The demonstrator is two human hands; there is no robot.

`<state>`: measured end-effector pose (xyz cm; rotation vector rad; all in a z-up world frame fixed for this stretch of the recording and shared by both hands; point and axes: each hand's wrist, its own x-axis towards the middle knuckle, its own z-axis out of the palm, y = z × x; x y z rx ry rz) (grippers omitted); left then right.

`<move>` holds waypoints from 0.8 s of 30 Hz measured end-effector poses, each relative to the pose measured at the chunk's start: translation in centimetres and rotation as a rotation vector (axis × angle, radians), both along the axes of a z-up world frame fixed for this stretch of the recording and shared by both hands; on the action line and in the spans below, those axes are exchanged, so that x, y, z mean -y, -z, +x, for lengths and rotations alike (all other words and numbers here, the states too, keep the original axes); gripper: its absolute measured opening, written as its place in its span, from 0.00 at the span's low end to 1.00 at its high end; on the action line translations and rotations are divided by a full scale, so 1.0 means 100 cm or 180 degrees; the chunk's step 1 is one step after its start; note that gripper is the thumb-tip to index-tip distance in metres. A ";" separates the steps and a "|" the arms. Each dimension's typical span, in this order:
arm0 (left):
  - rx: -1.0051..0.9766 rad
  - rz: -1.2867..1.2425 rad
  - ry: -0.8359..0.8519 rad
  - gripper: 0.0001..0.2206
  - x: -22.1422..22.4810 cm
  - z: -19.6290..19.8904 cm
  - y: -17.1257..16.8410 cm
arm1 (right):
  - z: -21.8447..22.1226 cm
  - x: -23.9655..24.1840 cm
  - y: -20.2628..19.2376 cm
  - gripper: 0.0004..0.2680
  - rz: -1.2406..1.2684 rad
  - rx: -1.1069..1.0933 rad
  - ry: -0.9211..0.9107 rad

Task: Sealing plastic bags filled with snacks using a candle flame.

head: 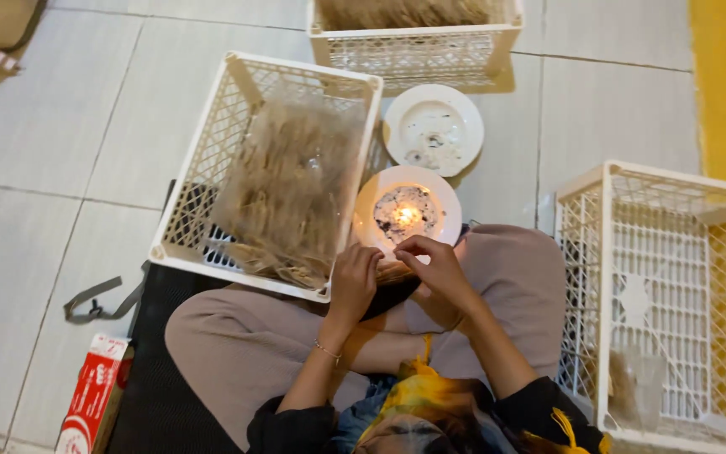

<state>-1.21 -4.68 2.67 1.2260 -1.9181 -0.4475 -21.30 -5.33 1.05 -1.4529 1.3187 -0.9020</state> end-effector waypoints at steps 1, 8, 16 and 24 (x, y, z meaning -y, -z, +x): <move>0.0040 0.0048 -0.0017 0.03 0.001 0.001 0.000 | 0.000 0.003 0.012 0.07 0.0122 0.0307 -0.0015; 0.0185 -0.0097 0.0020 0.03 0.007 0.002 -0.001 | 0.004 0.013 0.012 0.05 -0.0040 0.0631 -0.0288; 0.0131 0.0003 0.0229 0.03 0.005 -0.001 -0.004 | -0.007 0.005 0.036 0.09 0.0464 0.1295 -0.0165; 0.0421 -0.0135 0.0340 0.04 0.010 -0.003 -0.016 | -0.007 0.000 0.031 0.09 0.0283 0.1170 -0.0149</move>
